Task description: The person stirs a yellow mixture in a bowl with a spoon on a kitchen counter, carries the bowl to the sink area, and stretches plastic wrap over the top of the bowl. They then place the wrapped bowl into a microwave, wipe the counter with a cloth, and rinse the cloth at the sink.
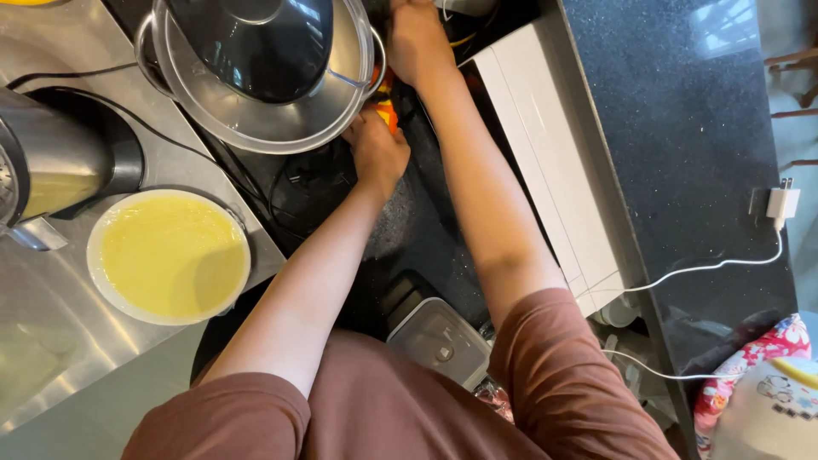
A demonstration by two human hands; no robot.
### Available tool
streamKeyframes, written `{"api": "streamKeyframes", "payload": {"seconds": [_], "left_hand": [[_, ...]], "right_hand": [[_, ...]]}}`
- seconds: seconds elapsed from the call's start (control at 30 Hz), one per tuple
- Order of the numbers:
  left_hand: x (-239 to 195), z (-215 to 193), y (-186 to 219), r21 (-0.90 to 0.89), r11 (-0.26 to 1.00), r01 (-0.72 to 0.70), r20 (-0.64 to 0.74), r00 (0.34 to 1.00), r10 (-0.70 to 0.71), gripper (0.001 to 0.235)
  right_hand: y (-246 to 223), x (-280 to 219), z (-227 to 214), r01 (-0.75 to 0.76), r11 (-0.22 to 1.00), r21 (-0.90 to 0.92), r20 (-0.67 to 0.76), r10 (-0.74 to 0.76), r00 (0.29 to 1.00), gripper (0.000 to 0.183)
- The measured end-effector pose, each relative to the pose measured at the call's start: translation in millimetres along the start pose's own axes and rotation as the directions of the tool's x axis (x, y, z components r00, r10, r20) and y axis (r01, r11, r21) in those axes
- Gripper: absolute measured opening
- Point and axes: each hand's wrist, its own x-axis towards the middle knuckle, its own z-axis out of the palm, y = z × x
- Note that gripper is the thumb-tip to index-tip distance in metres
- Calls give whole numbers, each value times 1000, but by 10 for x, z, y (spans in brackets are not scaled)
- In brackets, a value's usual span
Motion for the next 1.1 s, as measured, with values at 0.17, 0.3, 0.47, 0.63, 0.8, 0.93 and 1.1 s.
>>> {"api": "streamKeyframes", "payload": {"seconds": [0.17,0.3,0.47,0.63,0.8,0.93,1.1], "left_hand": [[116,39,-99,162,986,-25,-2,1000,25,64],[111,-78,38,50,998,-36,-61,997,39,56],[524,633,-605,120,993,-10,13,1000,8,35],[1078,1384,-1018,598,761,-252,-80,926,369,42],[586,577,-428,396,909,-130,-88,980,179,69],[-11,-64,-178,632,740,-230,-178,886,427,67],[-267,-401,-458,533,819,-213,167,975,146,34]], "right_hand": [[-153,-863,86,38,928,371,-420,131,898,18],[-296,-1226,359,-125,872,474,-302,295,906,29],[-194,-1287,699,-13,901,434,-501,253,828,24],[-254,-1419,270,-17,746,666,-300,289,909,40],[-166,-1598,231,-79,897,435,-411,276,869,41],[-50,-1669,391,-154,967,204,-343,218,914,32],[-38,-1397,550,-6,995,97,-341,39,939,22]]}}
